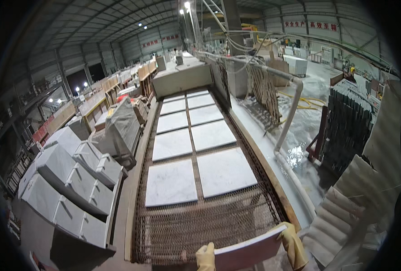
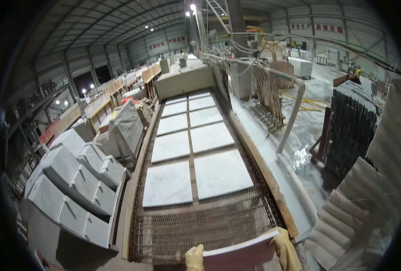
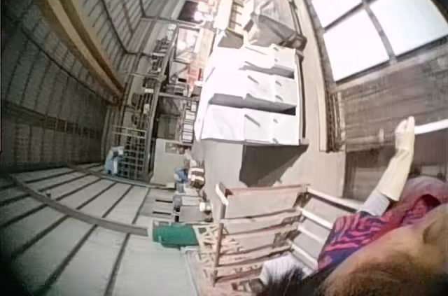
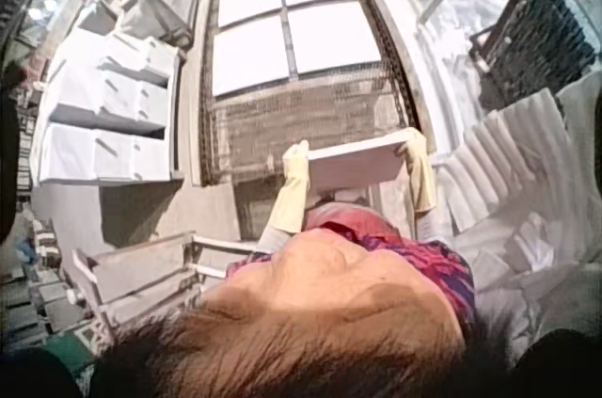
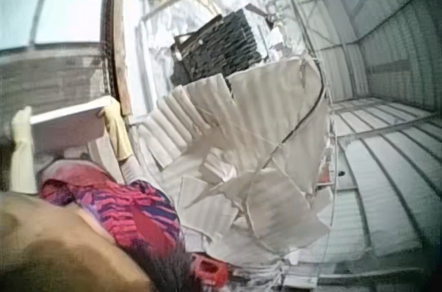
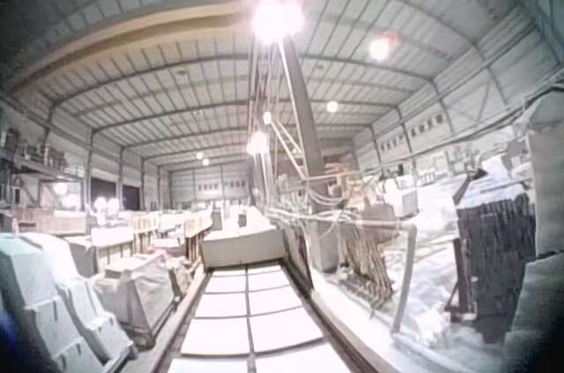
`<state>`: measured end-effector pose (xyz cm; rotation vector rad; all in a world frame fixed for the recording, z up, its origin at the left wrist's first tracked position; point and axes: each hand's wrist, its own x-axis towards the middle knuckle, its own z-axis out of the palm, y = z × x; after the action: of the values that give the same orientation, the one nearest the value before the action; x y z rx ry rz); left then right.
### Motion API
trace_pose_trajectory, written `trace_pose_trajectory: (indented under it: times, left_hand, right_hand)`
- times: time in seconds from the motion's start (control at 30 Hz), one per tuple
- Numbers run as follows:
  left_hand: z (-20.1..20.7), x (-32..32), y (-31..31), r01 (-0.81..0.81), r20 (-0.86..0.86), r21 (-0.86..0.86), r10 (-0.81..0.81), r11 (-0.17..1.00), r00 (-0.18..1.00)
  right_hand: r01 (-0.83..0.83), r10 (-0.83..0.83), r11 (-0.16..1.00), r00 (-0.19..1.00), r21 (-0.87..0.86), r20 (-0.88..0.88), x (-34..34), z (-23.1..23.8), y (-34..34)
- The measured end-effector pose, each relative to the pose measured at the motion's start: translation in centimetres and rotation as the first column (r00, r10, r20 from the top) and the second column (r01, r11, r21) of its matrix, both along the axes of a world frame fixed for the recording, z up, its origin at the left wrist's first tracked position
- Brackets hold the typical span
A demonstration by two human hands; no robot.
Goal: The person repeatedly picks up white square tiles from a stack and places them onto a conveyor belt. The person wears yellow gloves and moves between the stack and the belt in a repetitive loop.
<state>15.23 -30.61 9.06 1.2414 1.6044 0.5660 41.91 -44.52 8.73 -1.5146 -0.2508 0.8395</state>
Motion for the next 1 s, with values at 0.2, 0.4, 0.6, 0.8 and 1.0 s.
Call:
trace_pose_trajectory:
  times: [0.2, 0.4, 0.6, 0.8, 1.0]
  left_hand:
    - [-2.5, 0.9, 4.5, 0.121, -0.023, -0.088, -0.123, 0.989, 0.992]
    - [-5.3, 1.1, 7.1, -0.007, -0.077, -0.109, -0.001, 0.994, 0.997]
    - [-5.0, 1.6, 9.5, -0.115, 0.0, -0.209, 0.117, 0.971, 0.993]
    - [-3.1, -0.2, 4.2, -0.362, 0.389, -0.071, 0.36, 0.93, 0.848]
    - [-12.0, -5.8, -8.5, -0.209, 0.143, 0.077, 0.196, 0.975, 0.97]
  right_hand:
    - [-0.028, 0.016, 0.99, 0.996, -0.139, -0.084, 3.4, -4.0, 4.7]
    - [-0.127, 0.105, 0.959, 0.99, -0.255, -0.096, 4.6, -6.6, 7.2]
    - [0.018, -0.066, 0.951, 0.987, -0.309, -0.144, 2.4, -5.8, 10.4]
    - [0.101, -0.262, 0.839, 0.936, -0.535, -0.234, 6.0, -12.9, 11.5]
    - [0.061, -0.076, 0.931, 0.997, -0.361, -0.026, 4.4, -10.5, 9.9]
